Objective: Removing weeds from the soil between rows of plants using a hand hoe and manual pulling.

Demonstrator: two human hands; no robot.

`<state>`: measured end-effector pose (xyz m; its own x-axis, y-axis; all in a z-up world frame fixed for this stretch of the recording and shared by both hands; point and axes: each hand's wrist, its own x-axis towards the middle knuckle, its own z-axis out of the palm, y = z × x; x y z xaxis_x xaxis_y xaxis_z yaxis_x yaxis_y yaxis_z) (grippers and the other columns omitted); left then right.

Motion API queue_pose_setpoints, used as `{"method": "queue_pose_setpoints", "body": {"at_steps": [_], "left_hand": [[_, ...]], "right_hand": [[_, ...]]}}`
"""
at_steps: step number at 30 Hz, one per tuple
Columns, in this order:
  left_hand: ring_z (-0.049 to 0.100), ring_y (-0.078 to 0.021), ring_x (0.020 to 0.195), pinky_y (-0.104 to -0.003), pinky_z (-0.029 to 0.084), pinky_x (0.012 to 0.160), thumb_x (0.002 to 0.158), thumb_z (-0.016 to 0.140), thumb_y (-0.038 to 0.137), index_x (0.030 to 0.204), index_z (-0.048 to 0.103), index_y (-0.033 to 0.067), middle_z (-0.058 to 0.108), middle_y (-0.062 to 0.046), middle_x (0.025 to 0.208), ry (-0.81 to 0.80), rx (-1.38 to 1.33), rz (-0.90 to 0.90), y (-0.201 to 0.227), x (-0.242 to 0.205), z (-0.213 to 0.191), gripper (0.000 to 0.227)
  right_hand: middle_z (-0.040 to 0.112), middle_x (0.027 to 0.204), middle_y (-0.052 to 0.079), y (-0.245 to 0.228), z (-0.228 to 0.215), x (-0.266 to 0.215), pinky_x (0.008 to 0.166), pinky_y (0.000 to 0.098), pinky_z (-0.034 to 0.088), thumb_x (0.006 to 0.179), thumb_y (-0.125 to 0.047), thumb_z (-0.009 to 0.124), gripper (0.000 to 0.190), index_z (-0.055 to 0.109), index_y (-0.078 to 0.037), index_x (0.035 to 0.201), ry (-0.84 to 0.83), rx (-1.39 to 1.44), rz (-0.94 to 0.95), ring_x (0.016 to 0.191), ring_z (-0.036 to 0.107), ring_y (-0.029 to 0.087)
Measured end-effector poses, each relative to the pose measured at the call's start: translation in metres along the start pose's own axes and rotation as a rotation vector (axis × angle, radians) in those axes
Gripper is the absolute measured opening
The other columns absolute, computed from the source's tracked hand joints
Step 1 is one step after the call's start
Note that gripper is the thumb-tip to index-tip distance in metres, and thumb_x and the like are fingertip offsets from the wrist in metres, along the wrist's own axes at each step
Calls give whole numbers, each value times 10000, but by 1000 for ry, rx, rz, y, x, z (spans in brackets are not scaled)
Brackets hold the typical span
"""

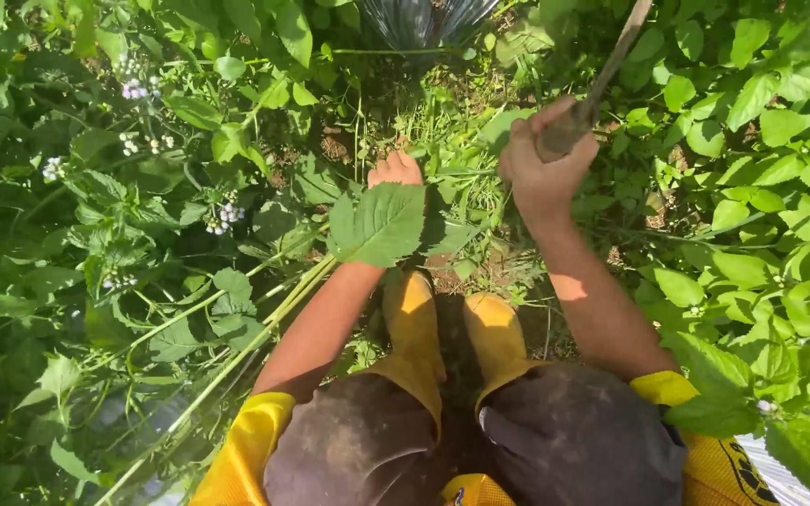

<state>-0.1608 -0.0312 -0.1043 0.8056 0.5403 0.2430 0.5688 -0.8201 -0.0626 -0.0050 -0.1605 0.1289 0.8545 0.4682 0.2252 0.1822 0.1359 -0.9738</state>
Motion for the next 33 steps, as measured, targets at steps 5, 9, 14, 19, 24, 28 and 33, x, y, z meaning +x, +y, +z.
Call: {"method": "queue_pose_setpoints", "body": {"at_steps": [5,9,14,19,24,28,33], "left_hand": [[636,-273,790,-393,459,685,981,544,201,974,627,24,620,-140,884,-192,-206,-277,11,-11,-13,196],[664,-304,913,-400,473,783,1068,496,236,1082,652,-46,666,-219,1012,-301,-320,-450,9,-37,46,323],[609,-317,1086,-456,414,941,1052,376,448,1272,566,67,577,-187,1234,-543,-392,-615,29,-61,175,479],[628,-285,950,-453,445,813,955,511,390,1194,547,60,586,-156,1108,-575,-166,-378,-10,-88,158,409],[647,-253,813,-451,476,686,858,646,332,1116,529,52,595,-125,983,-597,43,-126,-2,-102,153,398],[627,-259,782,-482,467,724,804,695,223,1106,542,34,628,-114,894,-538,144,65,4,-57,71,388],[615,-208,715,-441,440,608,742,778,232,1105,718,59,633,-106,873,-565,86,86,12,-53,48,407]], "right_hand": [[526,670,31,102,-10,-86,466,279,414,962,32,503,117,583,-45,923,-278,-470,676,480,395,87],[417,585,-35,81,-9,-84,420,230,345,1082,-241,504,281,562,-108,842,-189,-195,896,444,319,46],[453,585,-38,2,-5,-34,377,224,401,846,44,514,162,563,-98,908,-67,-166,595,370,410,90],[472,567,7,-11,30,-4,369,242,370,948,56,487,150,484,-93,936,76,145,450,376,426,85],[552,743,78,93,7,-99,465,232,465,977,47,493,189,574,66,1146,-413,-288,775,512,499,101],[519,734,5,33,-1,-80,456,201,446,926,27,493,424,490,106,1343,-344,-214,945,497,460,66],[484,505,-53,-22,-16,-26,369,250,428,791,-26,570,108,590,-131,806,-37,-195,757,349,485,80]]}}
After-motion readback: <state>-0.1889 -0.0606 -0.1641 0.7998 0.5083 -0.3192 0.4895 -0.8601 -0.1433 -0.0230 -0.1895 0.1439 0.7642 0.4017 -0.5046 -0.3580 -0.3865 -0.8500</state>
